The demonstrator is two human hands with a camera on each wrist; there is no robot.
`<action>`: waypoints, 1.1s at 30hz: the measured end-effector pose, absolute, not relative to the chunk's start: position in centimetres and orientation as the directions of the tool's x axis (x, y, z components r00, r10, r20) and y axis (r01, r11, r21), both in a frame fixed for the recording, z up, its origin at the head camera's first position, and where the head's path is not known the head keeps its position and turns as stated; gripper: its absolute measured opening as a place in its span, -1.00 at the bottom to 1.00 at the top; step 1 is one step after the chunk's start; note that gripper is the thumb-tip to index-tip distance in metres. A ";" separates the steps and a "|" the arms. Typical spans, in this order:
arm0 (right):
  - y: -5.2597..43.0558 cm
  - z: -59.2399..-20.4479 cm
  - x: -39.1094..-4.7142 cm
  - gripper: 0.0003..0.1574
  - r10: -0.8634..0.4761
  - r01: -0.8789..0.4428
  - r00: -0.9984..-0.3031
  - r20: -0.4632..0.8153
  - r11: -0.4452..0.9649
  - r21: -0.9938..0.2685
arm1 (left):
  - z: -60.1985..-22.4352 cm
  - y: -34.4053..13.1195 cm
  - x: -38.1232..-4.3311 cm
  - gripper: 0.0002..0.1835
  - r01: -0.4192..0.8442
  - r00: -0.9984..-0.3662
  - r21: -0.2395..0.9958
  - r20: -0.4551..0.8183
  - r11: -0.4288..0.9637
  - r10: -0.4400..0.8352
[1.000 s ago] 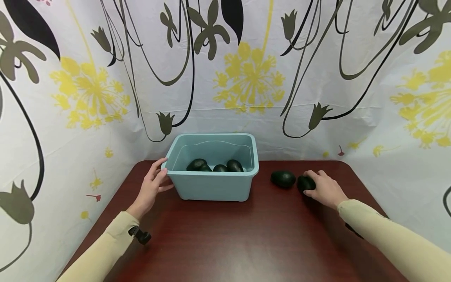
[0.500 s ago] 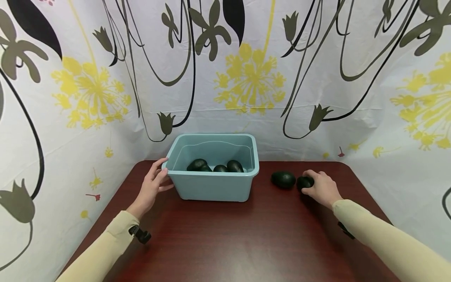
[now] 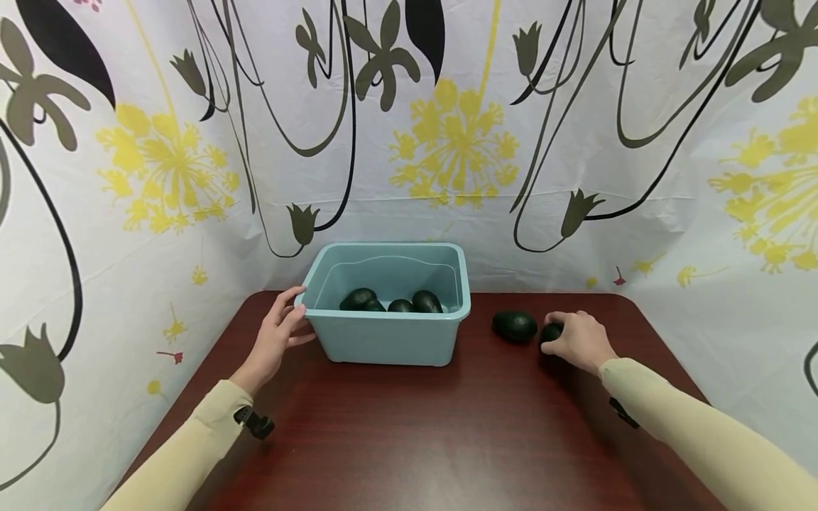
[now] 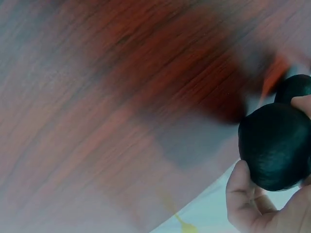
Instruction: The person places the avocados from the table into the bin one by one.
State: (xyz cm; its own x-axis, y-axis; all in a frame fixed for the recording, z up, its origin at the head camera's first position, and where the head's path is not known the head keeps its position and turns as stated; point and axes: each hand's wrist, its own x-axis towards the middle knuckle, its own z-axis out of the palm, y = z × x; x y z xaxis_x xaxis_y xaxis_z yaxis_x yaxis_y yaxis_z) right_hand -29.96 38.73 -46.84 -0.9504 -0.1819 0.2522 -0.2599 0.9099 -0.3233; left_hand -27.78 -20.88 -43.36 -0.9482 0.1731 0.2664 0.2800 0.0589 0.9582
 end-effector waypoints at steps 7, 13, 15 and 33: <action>39.0 -46.6 -29.4 -0.46 -0.176 -0.258 -0.951 0.256 0.908 -0.332 | -43.4 -20.9 -27.9 -0.41 0.280 -0.947 0.959 0.267 0.053 0.180; 38.9 -44.5 -29.4 -0.49 -0.177 -0.268 -0.947 0.270 0.897 -0.351 | -43.3 -21.0 -28.1 -0.40 0.291 -0.944 0.955 0.279 0.047 0.179; 38.8 -43.7 -29.4 -0.48 -0.180 -0.268 -0.948 0.261 0.895 -0.356 | -43.3 -21.0 -28.2 -0.38 0.291 -0.943 0.956 0.279 0.044 0.179; 37.0 -38.3 -28.2 -0.36 -0.156 -0.266 -0.948 0.278 0.869 -0.418 | -43.5 -20.9 -28.0 -0.42 0.280 -0.947 0.959 0.267 0.054 0.177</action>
State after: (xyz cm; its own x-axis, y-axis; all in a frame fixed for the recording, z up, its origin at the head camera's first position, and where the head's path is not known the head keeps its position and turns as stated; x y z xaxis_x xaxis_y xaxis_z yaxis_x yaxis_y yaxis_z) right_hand -28.16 37.03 -38.31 -0.9479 -0.1562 0.2778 -0.2657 0.8688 -0.4179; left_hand -28.00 -20.88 -43.53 -0.9474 0.1769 0.2666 0.2798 0.0541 0.9585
